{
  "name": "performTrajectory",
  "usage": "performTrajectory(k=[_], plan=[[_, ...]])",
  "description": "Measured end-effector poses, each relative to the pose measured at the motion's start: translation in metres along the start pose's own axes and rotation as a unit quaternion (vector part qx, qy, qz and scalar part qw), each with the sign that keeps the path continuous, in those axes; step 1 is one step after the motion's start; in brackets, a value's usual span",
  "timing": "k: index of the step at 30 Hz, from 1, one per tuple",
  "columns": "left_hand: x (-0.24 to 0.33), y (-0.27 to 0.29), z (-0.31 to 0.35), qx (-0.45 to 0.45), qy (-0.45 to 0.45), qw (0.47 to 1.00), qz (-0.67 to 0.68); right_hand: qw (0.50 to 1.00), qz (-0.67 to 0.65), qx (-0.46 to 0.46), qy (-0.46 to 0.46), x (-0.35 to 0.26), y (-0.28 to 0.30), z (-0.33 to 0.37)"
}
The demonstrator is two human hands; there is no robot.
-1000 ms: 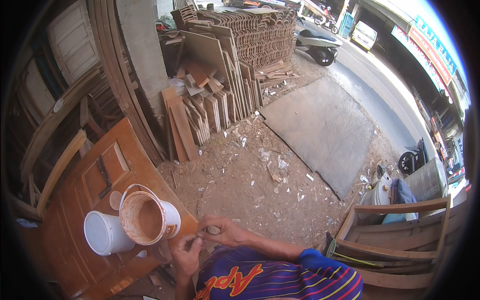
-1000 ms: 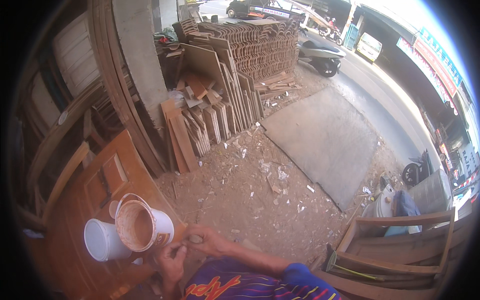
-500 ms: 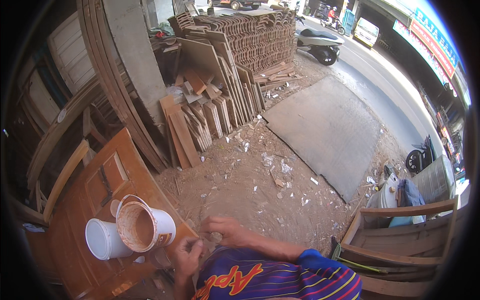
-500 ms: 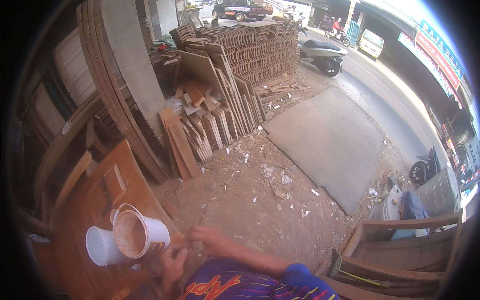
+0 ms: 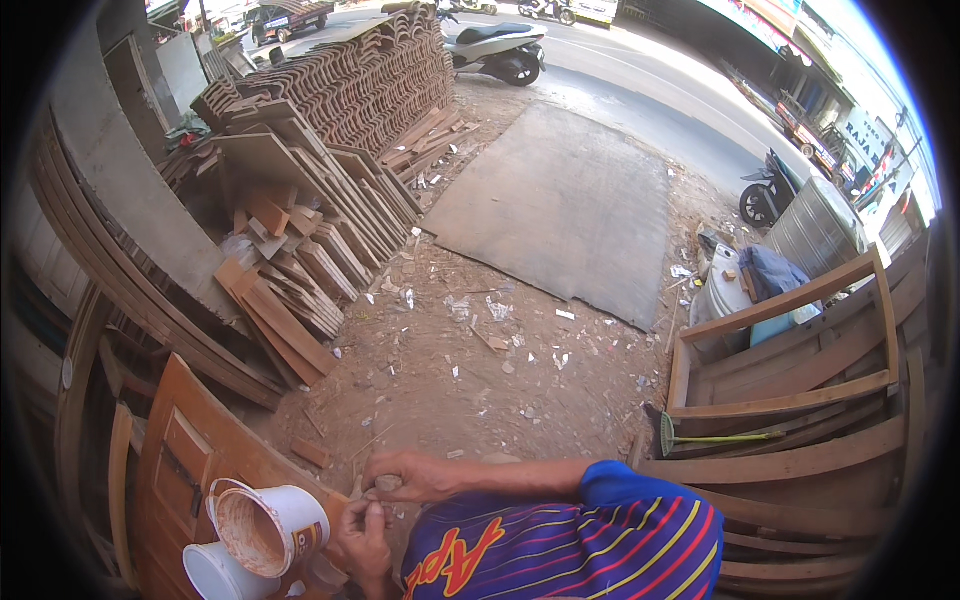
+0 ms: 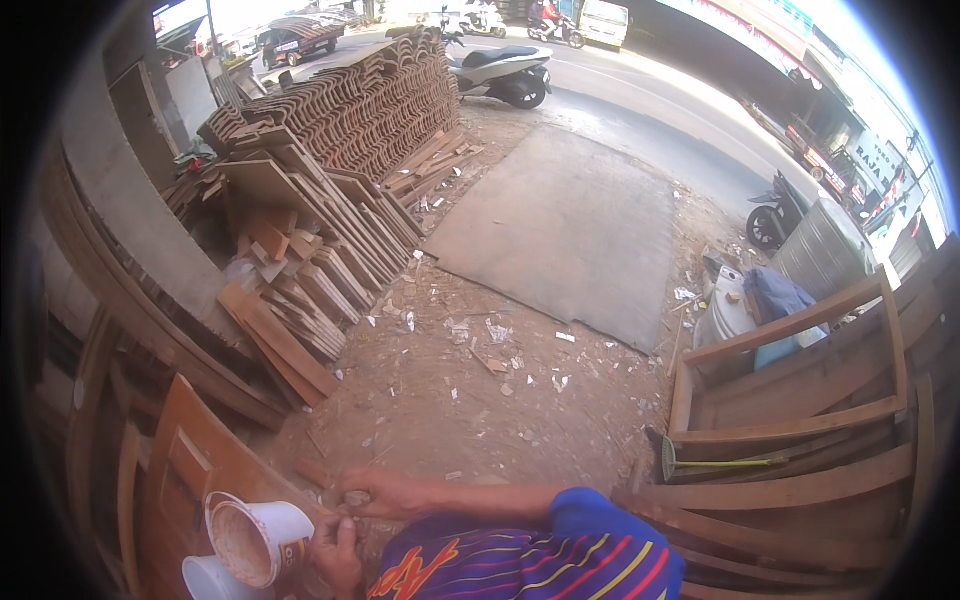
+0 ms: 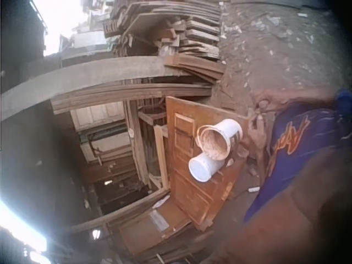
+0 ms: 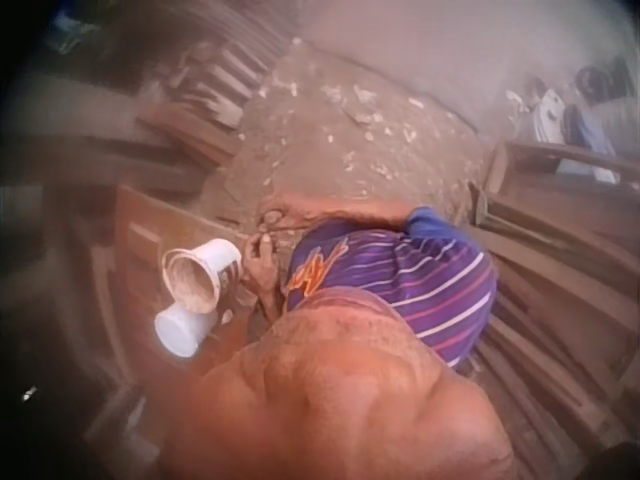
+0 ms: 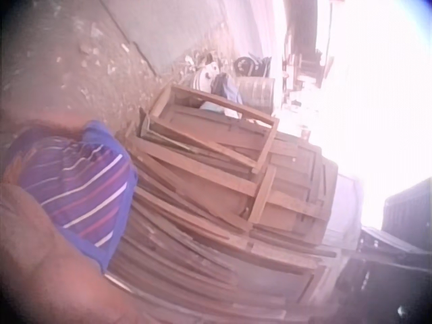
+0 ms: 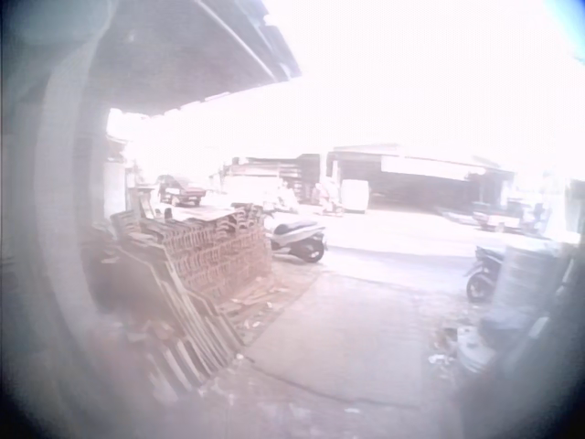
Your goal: The person cuts open a glue bottle with a knife, rubs wood dust onto a wooden door, and applies adhesive to the door joint.
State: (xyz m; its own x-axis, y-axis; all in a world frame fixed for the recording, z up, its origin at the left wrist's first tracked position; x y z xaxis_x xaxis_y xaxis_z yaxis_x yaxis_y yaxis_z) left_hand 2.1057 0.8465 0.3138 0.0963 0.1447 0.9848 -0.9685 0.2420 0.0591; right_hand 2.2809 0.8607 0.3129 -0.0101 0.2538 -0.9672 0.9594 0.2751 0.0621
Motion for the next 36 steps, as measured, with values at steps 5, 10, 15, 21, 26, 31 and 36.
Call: performTrajectory(k=[5, 10, 15, 21, 26, 31, 36], plan=[[-0.005, -0.008, -0.009, -0.041, -0.004, 0.999, -0.02, 1.0, -0.005, 0.02, 0.005, -0.001, 0.012, 0.009], [-0.008, -0.012, -0.01, -0.048, 0.009, 0.999, -0.015, 0.997, 0.053, 0.048, 0.038, 0.003, 0.016, 0.015], [-0.011, -0.008, -0.009, -0.049, 0.041, 0.998, 0.006, 0.98, 0.175, 0.034, 0.084, -0.001, 0.014, 0.016], [-0.007, -0.007, -0.007, -0.053, 0.043, 0.997, -0.037, 0.978, 0.196, 0.029, 0.062, 0.021, 0.01, 0.017], [-0.01, 0.004, -0.007, -0.04, 0.031, 0.999, -0.019, 0.99, 0.099, 0.092, 0.041, 0.013, 0.01, 0.006], [0.014, 0.012, -0.015, 0.03, 0.046, 0.998, -0.035, 0.998, 0.014, 0.056, -0.009, 0.026, -0.01, -0.004], [0.012, 0.027, -0.022, -0.021, 0.059, 0.997, -0.037, 0.996, -0.015, 0.063, -0.063, 0.026, -0.012, -0.017]])
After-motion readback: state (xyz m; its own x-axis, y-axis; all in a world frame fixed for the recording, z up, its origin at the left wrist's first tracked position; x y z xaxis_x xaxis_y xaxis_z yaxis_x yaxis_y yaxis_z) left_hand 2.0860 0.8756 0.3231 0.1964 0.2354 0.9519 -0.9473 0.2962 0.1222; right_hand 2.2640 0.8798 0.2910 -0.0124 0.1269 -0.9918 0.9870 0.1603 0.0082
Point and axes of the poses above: each hand's wrist, its own z-axis away from the middle knuckle, its own y-axis out of the back of the hand, x = y × z, the point moved 5 cm from there along -z, towards the middle knuckle, and after that the axes turned 3 degrees about -z, right-handed, at the moved point
